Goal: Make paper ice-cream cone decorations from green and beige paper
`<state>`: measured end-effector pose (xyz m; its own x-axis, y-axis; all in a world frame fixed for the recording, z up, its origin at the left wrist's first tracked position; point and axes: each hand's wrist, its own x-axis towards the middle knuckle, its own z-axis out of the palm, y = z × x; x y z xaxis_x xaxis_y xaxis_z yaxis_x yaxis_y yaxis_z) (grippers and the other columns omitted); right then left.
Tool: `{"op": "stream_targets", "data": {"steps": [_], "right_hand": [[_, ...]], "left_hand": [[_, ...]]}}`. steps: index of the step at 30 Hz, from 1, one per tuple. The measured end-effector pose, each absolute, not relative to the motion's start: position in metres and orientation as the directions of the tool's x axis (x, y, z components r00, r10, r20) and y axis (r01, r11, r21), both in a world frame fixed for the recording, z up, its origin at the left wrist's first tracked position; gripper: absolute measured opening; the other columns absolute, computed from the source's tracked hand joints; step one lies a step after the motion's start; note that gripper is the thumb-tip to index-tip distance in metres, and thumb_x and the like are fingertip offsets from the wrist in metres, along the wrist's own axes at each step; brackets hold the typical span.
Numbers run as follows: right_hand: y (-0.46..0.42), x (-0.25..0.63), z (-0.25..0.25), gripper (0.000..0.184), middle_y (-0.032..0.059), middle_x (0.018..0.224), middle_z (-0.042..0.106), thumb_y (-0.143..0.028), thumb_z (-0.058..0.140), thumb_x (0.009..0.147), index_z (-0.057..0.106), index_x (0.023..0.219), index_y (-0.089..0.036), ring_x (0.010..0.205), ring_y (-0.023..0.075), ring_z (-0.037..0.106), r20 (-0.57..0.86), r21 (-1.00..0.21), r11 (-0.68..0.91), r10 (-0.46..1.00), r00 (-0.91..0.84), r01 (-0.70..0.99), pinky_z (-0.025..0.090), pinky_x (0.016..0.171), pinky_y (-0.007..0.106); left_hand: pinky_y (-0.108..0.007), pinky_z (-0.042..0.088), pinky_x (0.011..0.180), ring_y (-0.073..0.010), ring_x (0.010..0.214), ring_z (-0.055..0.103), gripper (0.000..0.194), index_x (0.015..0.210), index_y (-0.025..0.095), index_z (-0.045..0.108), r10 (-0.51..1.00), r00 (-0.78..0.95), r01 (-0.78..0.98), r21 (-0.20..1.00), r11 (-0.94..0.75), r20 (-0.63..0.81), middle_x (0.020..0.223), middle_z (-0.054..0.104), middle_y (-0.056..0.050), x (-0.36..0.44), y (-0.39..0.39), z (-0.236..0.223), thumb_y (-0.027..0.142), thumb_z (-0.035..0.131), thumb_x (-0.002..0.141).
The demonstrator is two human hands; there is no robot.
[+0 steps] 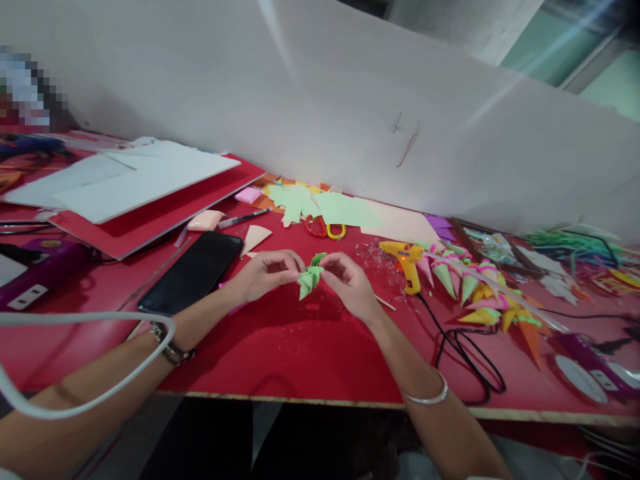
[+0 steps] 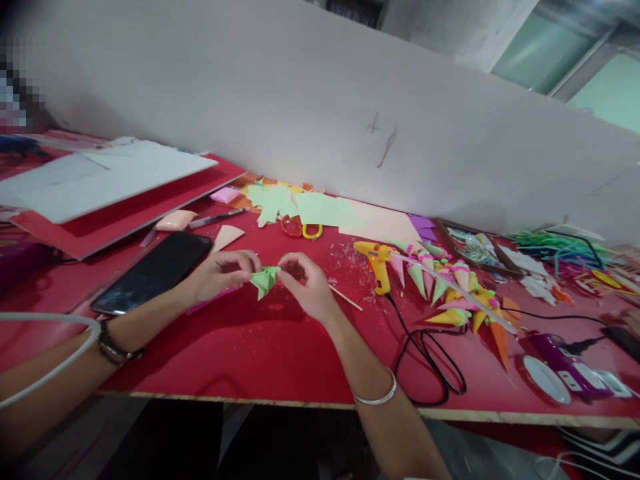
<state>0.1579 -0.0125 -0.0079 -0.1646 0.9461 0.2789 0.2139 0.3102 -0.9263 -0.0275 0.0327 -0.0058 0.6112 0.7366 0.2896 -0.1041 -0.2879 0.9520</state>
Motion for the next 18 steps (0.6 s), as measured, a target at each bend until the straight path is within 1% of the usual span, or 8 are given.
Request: {"op": "stream_targets", "data": {"steps": [5,9,12,15,18], "right_hand": [[-0.011,0.158,-0.01,0.008,0.0,0.078,0.052,-0.026,0.047,0.077,0.049,0.083,-0.021,0.071,0.0108,0.051,0.292,-0.919,0.319,0.946,-0.142,0.232,0.043,0.067,0.024],[-0.009,0.16,-0.013,0.006,-0.0001,0.077,0.052,-0.021,0.046,0.075,0.049,0.079,-0.02,0.07,0.0108,0.052,0.295,-0.914,0.326,0.943,-0.155,0.24,0.044,0.066,0.024],[-0.008,0.161,-0.014,0.005,-0.0002,0.076,0.054,-0.019,0.045,0.073,0.049,0.077,-0.02,0.07,0.011,0.053,0.284,-0.916,0.317,0.945,-0.16,0.248,0.045,0.066,0.025],[-0.007,0.161,-0.014,0.007,-0.0006,0.076,0.054,-0.017,0.045,0.073,0.05,0.076,-0.02,0.071,0.011,0.054,0.292,-0.912,0.32,0.946,-0.143,0.256,0.044,0.067,0.025],[-0.007,0.161,-0.015,0.009,-0.0005,0.076,0.053,-0.017,0.043,0.074,0.05,0.078,-0.02,0.071,0.0108,0.053,0.306,-0.898,0.335,0.942,-0.14,0.285,0.044,0.067,0.024]], "left_hand": [[-0.028,0.04,0.069,-0.0137,0.07,0.051,0.028,0.057,0.014,0.052,0.753,0.608,-0.075,0.963,-0.259,0.25,0.078,0.056,-0.004,-0.027,0.032,-0.004,0.039,0.059,0.067],[-0.026,0.04,0.068,-0.0133,0.069,0.052,0.028,0.058,0.015,0.052,0.768,0.595,-0.08,0.968,-0.237,0.237,0.076,0.057,-0.003,-0.028,0.032,-0.004,0.04,0.059,0.068],[-0.025,0.041,0.067,-0.0118,0.065,0.052,0.026,0.061,0.015,0.052,0.822,0.518,-0.131,0.972,-0.195,0.235,0.07,0.056,-0.001,-0.027,0.033,-0.006,0.04,0.057,0.069],[-0.023,0.041,0.064,-0.0093,0.059,0.051,0.022,0.065,0.016,0.053,0.883,0.431,-0.218,0.971,-0.101,0.188,0.064,0.055,0.001,-0.027,0.036,-0.011,0.037,0.057,0.071],[-0.02,0.042,0.059,-0.007,0.056,0.05,0.018,0.067,0.016,0.054,0.9,0.412,-0.314,0.95,-0.006,0.142,0.062,0.054,0.002,-0.026,0.039,-0.014,0.033,0.058,0.072]]}}
